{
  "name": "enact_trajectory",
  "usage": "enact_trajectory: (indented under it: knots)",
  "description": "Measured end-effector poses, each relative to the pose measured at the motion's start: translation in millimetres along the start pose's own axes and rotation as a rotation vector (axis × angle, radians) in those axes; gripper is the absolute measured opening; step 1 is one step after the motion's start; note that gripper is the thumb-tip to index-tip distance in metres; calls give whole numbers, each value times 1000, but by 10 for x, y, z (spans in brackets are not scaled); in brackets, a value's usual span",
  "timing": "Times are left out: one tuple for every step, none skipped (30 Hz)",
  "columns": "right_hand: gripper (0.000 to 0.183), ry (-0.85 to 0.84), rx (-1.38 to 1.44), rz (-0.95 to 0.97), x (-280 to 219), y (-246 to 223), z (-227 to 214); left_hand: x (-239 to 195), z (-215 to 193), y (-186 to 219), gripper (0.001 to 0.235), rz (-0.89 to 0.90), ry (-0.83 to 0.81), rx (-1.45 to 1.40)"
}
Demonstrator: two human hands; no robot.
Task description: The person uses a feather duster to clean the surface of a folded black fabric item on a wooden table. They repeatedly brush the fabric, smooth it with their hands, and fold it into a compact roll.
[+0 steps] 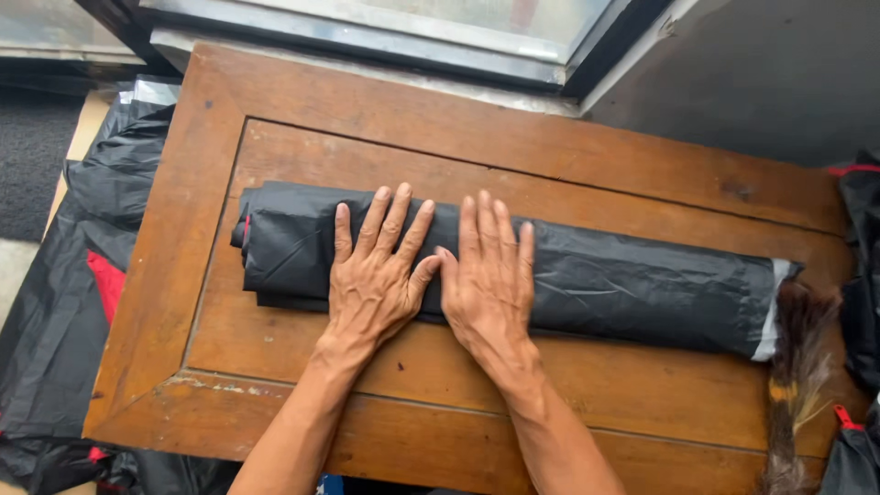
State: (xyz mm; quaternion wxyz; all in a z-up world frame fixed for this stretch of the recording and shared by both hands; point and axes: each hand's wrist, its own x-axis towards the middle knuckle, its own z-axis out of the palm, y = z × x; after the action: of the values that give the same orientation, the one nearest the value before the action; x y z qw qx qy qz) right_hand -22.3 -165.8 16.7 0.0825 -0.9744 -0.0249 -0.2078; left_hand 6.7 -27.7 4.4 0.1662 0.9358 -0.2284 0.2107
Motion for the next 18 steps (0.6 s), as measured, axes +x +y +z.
enact_trajectory:
  knots:
    - [58, 7, -4, 0, -25, 156, -44, 16, 5, 4, 54, 4, 7, -1]
    - [58, -47, -4, 33, -53, 308, -90, 29, 7, 8, 53, -4, 2, -3]
    - [59, -111, 0, 70, -116, 441, -142, 5, -7, 14, 52, -16, -14, -6]
    - [59, -115, 0, 74, -194, 596, -216, -17, -16, 20, 52, -15, -18, -8]
    - [59, -123, -59, 134, -240, 763, -278, -7, -14, 17, 52, -15, -29, -8]
    - [59, -130, -117, 195, -289, 927, -342, 2, -14, 13, 52, -15, -39, -9]
    - [59, -128, -118, 193, -353, 1059, -354, 2, -12, 9, 52, -16, -36, -8]
    - [61, -128, -98, 263, -420, 1192, -367, 0, -10, 8, 51, -11, -41, -4]
    - [64, -130, -74, 336, -504, 1320, -376, -9, -12, 6, 51, -3, -50, 2]
    - [64, -128, -72, 338, -494, 1305, -348, 1, -24, 17, 51, -1, -50, 4]
    - [63, -93, -113, 325, -484, 1294, -329, 18, -33, 33, 52, 5, -40, 26]
    - [62, -58, -153, 312, -472, 1286, -314, 38, -43, 52, 52, 12, -31, 49]
    - [62, -48, -154, 317, -457, 1286, -280, 79, -61, 107, 52, 21, -24, 49]
    - [62, -39, -162, 333, -442, 1287, -249, 120, -81, 164, 52, 44, 8, 92]
    - [63, -36, -169, 351, -459, 1274, -229, 130, -113, 227, 53, 66, 34, 133]
    - [63, -32, -170, 358, -457, 1253, -224, 157, -161, 335, 53, 74, 35, 132]
    - [63, -47, -147, 370, -426, 1256, -219, 212, -192, 447, 52, 104, 5, 46]
    - [64, -61, -124, 381, -393, 1256, -215, 265, -226, 557, 53, 135, -27, -39]
